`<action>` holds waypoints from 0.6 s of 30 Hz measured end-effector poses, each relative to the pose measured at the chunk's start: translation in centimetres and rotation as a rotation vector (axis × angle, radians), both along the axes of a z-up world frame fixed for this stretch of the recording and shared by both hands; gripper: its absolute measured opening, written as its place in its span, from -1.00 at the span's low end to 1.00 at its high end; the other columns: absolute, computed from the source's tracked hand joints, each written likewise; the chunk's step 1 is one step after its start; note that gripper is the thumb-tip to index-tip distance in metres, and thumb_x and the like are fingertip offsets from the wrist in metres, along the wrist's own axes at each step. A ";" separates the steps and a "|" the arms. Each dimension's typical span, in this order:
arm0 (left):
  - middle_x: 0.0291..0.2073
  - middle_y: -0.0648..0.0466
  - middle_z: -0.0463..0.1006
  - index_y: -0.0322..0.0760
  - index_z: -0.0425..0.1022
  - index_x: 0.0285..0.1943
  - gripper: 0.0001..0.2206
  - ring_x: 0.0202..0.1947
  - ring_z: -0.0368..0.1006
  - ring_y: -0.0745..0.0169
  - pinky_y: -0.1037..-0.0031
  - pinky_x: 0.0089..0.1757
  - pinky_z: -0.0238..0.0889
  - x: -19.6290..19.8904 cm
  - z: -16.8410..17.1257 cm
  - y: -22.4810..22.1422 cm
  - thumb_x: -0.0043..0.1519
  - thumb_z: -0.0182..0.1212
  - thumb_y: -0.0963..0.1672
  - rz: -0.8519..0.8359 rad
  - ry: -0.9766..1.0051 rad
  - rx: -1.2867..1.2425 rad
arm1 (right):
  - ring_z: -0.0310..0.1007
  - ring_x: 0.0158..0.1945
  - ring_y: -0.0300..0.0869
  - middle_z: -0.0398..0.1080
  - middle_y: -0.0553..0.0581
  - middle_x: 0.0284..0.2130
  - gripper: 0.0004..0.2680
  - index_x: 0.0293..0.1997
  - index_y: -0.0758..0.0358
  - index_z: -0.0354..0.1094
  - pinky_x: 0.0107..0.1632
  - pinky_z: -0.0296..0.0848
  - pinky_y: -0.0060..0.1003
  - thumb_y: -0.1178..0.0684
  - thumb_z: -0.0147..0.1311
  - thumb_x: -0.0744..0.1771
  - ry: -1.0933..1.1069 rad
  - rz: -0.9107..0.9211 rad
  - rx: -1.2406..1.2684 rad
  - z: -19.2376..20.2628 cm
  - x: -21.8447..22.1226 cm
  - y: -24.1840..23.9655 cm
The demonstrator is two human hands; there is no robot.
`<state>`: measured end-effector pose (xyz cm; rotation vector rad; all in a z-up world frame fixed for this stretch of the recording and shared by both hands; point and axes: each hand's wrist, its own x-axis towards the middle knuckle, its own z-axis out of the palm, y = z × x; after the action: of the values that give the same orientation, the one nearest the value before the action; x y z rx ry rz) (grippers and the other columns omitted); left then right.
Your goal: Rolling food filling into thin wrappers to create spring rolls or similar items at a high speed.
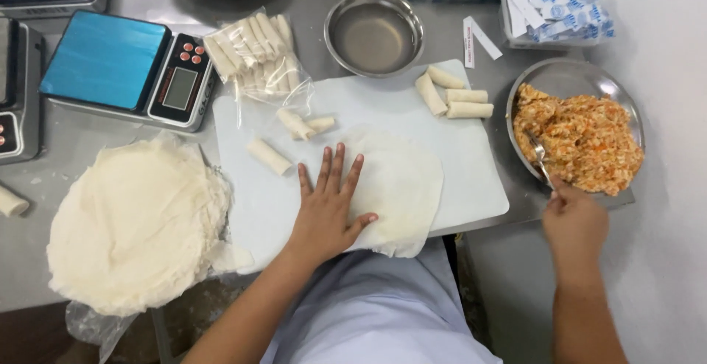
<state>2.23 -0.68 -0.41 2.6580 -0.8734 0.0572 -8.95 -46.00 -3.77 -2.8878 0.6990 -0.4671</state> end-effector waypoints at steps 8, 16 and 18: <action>-0.14 0.05 0.53 -0.20 0.60 -0.09 -0.87 -0.06 0.42 0.04 0.22 -0.06 0.27 -2.6 -0.2 1.5 0.33 0.16 -0.13 -0.393 -0.032 -0.407 | 0.53 -0.19 -0.15 0.56 0.05 -0.12 -0.88 -0.34 0.21 0.52 -0.14 0.47 -0.29 0.27 0.11 0.36 -0.219 0.515 0.204 4.7 0.2 14.1; -0.31 0.10 0.40 -0.22 0.46 -0.17 -0.84 -0.30 0.28 0.10 0.31 -0.32 0.24 -3.2 -0.5 1.4 0.31 0.28 -0.07 -0.466 -0.210 -0.191 | 0.12 -0.55 -0.33 0.37 -0.16 -0.47 -0.68 0.08 -0.05 0.56 -0.42 0.05 -0.51 0.33 0.05 0.33 -0.156 0.645 0.167 7.4 -0.1 16.2; -0.39 0.10 0.34 -0.26 0.49 -0.20 -0.86 -0.39 0.25 0.12 0.34 -0.47 0.16 -3.0 -0.5 0.9 0.40 0.16 -0.12 -0.476 -0.305 -0.225 | 0.31 -0.49 -0.29 0.34 -0.31 -0.50 -0.69 0.04 -0.38 0.56 -0.54 0.11 -0.38 0.15 0.04 0.34 0.019 0.487 -0.073 5.5 -0.6 15.6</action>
<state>-0.78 0.26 -0.88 2.2035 -1.4791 0.4236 -9.59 -30.42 1.68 -2.9833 -0.0329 -0.4036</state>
